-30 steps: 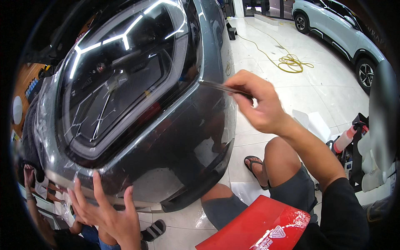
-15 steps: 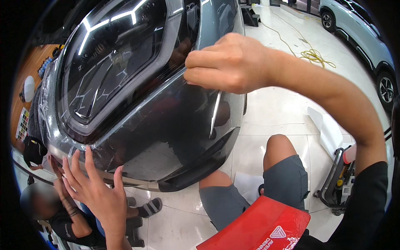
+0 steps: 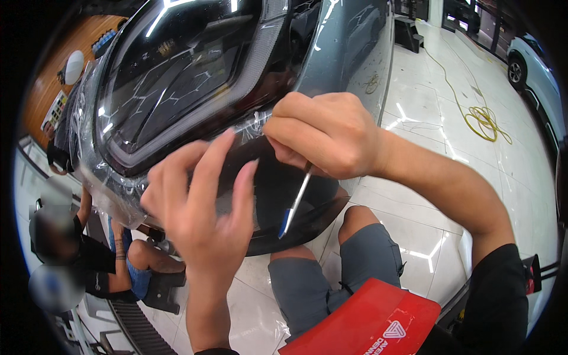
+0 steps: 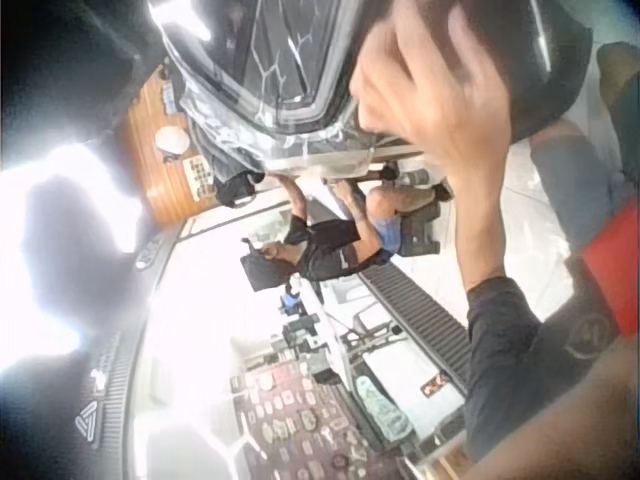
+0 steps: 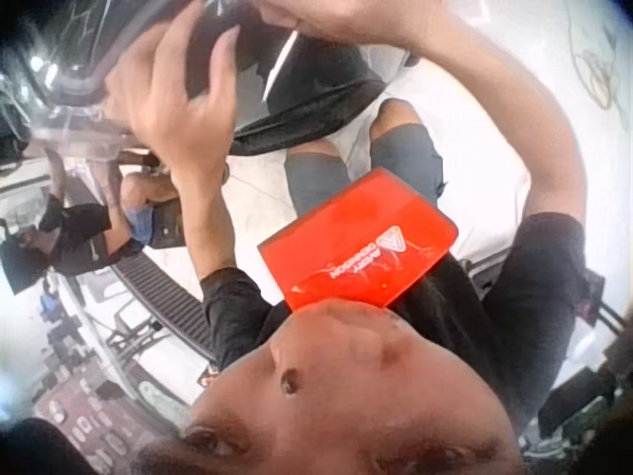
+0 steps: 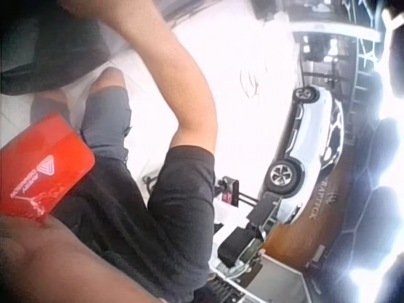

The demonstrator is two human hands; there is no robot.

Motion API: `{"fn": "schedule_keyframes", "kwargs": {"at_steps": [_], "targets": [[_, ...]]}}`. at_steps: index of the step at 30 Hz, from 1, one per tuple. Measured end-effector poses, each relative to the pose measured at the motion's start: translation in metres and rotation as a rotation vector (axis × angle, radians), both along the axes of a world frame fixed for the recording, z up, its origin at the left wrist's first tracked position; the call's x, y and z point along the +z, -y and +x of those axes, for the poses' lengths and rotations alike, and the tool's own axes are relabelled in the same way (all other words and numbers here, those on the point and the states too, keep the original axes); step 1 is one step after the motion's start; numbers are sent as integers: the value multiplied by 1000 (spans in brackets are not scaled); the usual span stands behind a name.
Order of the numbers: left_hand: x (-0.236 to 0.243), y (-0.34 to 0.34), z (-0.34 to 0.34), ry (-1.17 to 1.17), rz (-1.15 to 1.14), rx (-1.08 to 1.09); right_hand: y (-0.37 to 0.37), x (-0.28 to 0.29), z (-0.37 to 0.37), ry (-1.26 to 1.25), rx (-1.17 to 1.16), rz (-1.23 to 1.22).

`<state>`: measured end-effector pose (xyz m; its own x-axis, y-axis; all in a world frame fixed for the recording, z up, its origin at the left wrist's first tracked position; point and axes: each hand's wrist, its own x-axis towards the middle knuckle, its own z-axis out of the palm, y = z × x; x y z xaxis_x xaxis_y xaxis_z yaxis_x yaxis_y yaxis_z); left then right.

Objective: The person applies a clear protective film to the front bumper of a car. They use a red squeegee to smooth the film and a knife to trim the edges, working around the headlights and grille.

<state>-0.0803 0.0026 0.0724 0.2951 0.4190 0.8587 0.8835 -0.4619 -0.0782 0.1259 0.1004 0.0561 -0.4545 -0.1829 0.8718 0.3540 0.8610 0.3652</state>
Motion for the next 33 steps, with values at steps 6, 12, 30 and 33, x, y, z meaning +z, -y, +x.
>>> {"fn": "schedule_keyframes", "kwargs": {"at_steps": [6,12,30,33], "targets": [[-6,-27,14,-4,68,-13,0,-13,2,-59,107,-42],[-20,-37,11,99,171,-69,3,16,5,-210,-12,-180],[-37,-8,-21,407,96,177,54,95,-45,21,-532,-397],[-36,-6,-26,443,34,164,48,97,-66,93,-639,-435]]}}
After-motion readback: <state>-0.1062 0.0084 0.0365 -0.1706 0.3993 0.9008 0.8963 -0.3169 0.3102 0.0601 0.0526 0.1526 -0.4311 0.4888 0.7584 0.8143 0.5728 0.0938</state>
